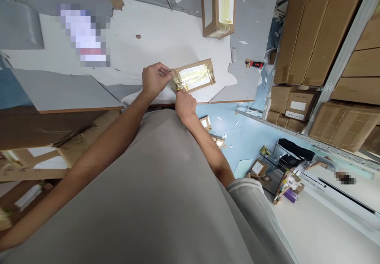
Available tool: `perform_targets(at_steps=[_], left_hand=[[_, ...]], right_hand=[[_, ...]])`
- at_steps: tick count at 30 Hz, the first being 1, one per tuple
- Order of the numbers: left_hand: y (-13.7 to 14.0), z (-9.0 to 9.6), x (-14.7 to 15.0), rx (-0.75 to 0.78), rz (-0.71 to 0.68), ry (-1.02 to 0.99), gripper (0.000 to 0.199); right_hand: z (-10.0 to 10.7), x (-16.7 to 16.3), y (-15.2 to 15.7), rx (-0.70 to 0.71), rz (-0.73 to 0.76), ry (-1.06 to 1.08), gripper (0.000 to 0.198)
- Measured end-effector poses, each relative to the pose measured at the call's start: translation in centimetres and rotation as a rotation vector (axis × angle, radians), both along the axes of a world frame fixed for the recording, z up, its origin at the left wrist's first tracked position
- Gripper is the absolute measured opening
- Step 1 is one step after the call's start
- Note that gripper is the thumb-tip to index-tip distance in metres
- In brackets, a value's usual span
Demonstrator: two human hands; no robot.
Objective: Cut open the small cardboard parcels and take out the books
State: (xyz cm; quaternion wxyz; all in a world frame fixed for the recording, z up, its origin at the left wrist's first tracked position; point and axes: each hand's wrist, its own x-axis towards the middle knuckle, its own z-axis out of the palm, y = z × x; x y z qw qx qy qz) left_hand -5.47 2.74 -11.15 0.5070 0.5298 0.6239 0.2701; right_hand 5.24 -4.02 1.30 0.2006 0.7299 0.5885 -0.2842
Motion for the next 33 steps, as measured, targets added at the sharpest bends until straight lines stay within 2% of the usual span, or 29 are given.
perform_targets(at_steps=[3, 7, 10, 12, 15, 18, 21, 24, 28, 33], left_hand=[[-0.2, -0.4, 0.0, 0.018, -0.018, -0.016, 0.01], [-0.5, -1.7, 0.4, 0.051, 0.003, -0.031, 0.013], [-0.4, -2.5, 0.7, 0.075, 0.032, -0.038, 0.013], [-0.1, -2.9, 0.8, 0.08, 0.054, -0.047, 0.014], [0.3, -3.4, 0.8, 0.086, 0.085, -0.071, 0.019], [0.4, -3.3, 0.8, 0.111, 0.11, -0.087, 0.029], [-0.3, -2.7, 1.0, 0.128, 0.135, -0.104, 0.035], [-1.8, -1.7, 1.2, 0.128, 0.123, -0.117, 0.034], [-4.2, -0.8, 1.5, 0.092, 0.068, -0.07, 0.031], [-5.6, -0.5, 1.8, 0.034, 0.062, -0.029, 0.053]], right_hand=[[0.3, -0.3, -0.2, -0.075, -0.044, -0.128, 0.04], [3.0, -0.7, -1.0, -0.136, -0.018, -0.137, 0.042], [5.0, 1.3, -2.2, -0.072, -0.01, -0.074, 0.043], [5.2, 4.2, -2.4, 0.036, -0.046, -0.066, 0.049], [3.5, 10.1, -1.6, 0.199, -0.134, -0.131, 0.054], [0.1, 15.2, -0.1, 0.28, -0.194, -0.097, 0.049], [-2.9, 18.0, 0.7, 0.289, -0.235, 0.07, 0.046], [-4.5, 18.9, 0.6, 0.294, -0.24, 0.154, 0.045], [-3.9, 19.5, -0.1, 0.236, -0.173, 0.188, 0.044], [-0.6, 19.6, 0.7, 0.196, 0.077, 0.119, 0.052]])
